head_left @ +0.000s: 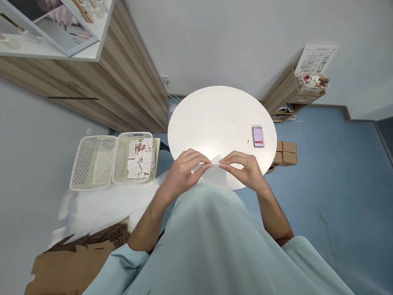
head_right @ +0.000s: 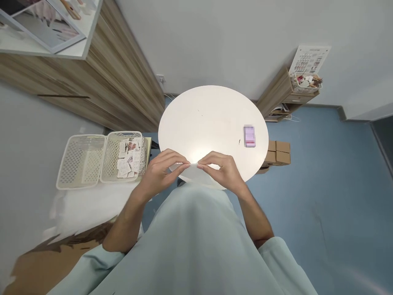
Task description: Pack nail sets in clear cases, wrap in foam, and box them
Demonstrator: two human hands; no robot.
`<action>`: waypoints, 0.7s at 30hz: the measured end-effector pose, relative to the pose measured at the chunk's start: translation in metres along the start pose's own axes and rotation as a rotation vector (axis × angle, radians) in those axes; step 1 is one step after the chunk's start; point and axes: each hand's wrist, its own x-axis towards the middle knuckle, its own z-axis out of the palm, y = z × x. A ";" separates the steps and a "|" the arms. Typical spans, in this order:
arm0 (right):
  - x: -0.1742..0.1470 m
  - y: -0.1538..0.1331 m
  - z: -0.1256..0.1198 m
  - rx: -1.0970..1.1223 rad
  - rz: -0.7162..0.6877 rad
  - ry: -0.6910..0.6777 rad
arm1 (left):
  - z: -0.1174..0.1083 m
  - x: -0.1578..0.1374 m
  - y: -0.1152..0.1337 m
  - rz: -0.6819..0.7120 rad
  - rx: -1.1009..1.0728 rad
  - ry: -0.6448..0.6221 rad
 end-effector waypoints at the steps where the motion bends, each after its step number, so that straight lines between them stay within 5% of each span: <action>1: 0.001 0.003 -0.005 -0.002 -0.018 -0.006 | 0.005 0.001 0.003 -0.026 -0.002 0.007; 14: 0.006 0.026 -0.024 0.089 -0.103 -0.159 | 0.047 0.005 0.027 -0.103 0.099 0.088; 21: -0.003 0.030 -0.028 0.131 -0.128 -0.086 | 0.054 -0.001 0.032 -0.115 0.007 0.200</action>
